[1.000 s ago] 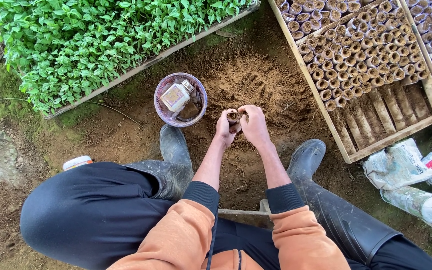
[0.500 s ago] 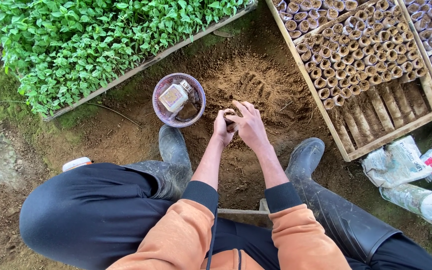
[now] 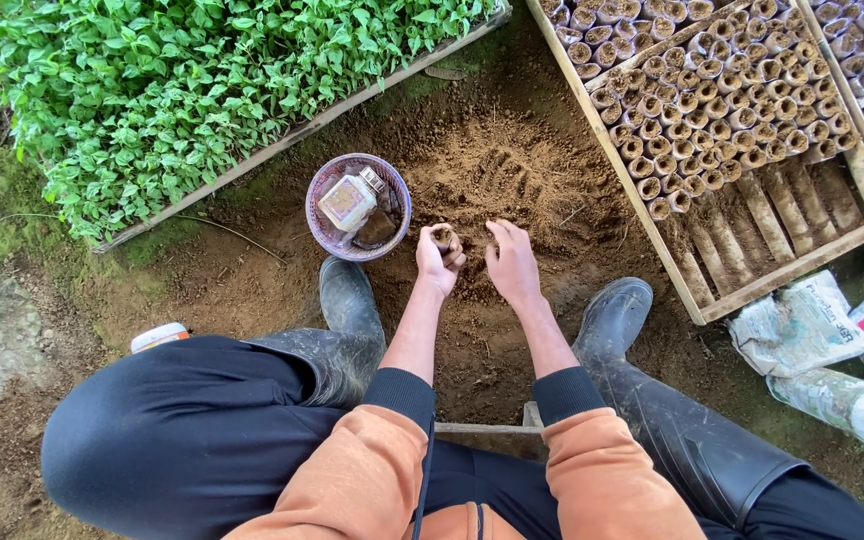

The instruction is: The person scoops soil from a pile on the ground and packs it into small plastic seedling pots. They repeat this process, filling each pot and placing it into a wooden tray filled with other pots.

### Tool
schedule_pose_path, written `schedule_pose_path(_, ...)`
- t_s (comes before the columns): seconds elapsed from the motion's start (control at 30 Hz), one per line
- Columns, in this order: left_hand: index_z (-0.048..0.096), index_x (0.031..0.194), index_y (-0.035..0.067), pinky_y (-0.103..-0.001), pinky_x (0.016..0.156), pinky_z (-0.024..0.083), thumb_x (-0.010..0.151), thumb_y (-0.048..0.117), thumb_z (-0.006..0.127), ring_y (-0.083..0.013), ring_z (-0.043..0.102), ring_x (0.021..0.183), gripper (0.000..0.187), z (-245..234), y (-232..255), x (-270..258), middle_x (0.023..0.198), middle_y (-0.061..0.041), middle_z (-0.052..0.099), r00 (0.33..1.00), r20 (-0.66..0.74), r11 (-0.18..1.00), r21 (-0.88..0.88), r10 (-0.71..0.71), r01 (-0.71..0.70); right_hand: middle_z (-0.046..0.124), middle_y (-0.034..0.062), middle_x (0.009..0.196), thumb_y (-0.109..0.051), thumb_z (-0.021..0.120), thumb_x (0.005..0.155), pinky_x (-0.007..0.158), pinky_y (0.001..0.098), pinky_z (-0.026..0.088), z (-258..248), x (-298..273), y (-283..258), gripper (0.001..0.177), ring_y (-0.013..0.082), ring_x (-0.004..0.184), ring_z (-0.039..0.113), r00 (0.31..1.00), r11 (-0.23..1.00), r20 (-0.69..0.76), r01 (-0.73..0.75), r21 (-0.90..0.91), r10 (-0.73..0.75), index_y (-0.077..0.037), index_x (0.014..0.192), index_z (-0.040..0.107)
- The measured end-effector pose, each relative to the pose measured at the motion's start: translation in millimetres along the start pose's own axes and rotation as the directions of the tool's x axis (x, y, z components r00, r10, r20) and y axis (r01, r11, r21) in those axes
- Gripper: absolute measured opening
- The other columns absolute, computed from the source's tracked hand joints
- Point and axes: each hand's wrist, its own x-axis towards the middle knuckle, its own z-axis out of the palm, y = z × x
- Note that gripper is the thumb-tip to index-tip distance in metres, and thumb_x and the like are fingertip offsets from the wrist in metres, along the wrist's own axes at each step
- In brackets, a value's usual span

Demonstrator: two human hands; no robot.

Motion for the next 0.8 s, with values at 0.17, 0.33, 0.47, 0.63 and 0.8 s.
schedule_pose_path(0.17,0.058,0.076,0.019,-0.02,0.037,0.014,0.088,0.038,0.052,-0.0049,0.016,0.037,0.023,-4,-2,-3,0.054,-0.003,0.042,1.0,-0.008,0.999,0.031,0.012,-0.012,0.047,0.0179,0.152,-0.023,0.073,0.093,0.11,0.0421,0.048,20,-7,-6,0.057,0.0314,0.139,0.047,0.978,0.942,0.205,0.112,-0.316,-0.048,-0.019,0.147,0.055)
schedule_pose_path(0.33,0.058,0.082,0.018,-0.019,0.036,0.015,0.09,0.035,0.051,-0.0038,0.019,0.036,0.02,-7,-2,-2,0.058,-0.005,0.046,1.0,0.015,1.0,0.009,0.008,-0.008,0.058,0.017,0.136,-0.006,0.077,0.082,0.081,0.0363,0.059,74,-19,31,0.036,0.034,0.124,0.058,0.931,0.839,-0.027,0.315,-0.443,-0.364,-0.017,0.116,0.073)
schedule_pose_path(0.47,0.057,0.083,0.018,-0.019,0.036,0.016,0.091,0.033,0.05,-0.0033,0.02,0.037,0.019,-5,4,-5,0.061,-0.004,0.048,1.0,0.009,1.0,0.008,-0.001,0.001,0.066,0.0098,0.12,-0.004,0.068,0.092,0.089,0.0271,0.057,85,-18,48,0.023,0.0225,0.115,0.063,0.938,0.895,-0.087,0.29,-0.338,-0.337,-0.015,0.111,0.075)
schedule_pose_path(0.63,0.058,0.083,0.018,-0.019,0.036,0.016,0.091,0.033,0.049,-0.0041,0.021,0.037,0.019,-12,-1,4,0.062,-0.005,0.049,1.0,-0.018,0.999,0.03,-0.017,0.018,0.071,0.0108,0.113,-0.001,0.065,0.098,0.092,0.0321,0.058,53,-4,23,0.023,0.024,0.11,0.068,0.97,0.99,-0.201,0.138,0.001,-0.135,-0.011,0.116,0.076)
schedule_pose_path(0.8,0.058,0.082,0.016,-0.021,0.036,0.015,0.088,0.033,0.053,-0.0073,0.021,0.039,0.018,-6,-9,11,0.06,-0.007,0.048,0.997,-0.071,0.989,0.142,-0.019,0.029,0.074,0.0124,0.111,0.0,0.072,0.095,0.089,0.034,0.059,16,10,-20,0.019,0.0254,0.104,0.073,0.926,0.945,-0.358,0.217,0.244,-0.12,-0.008,0.111,0.078)
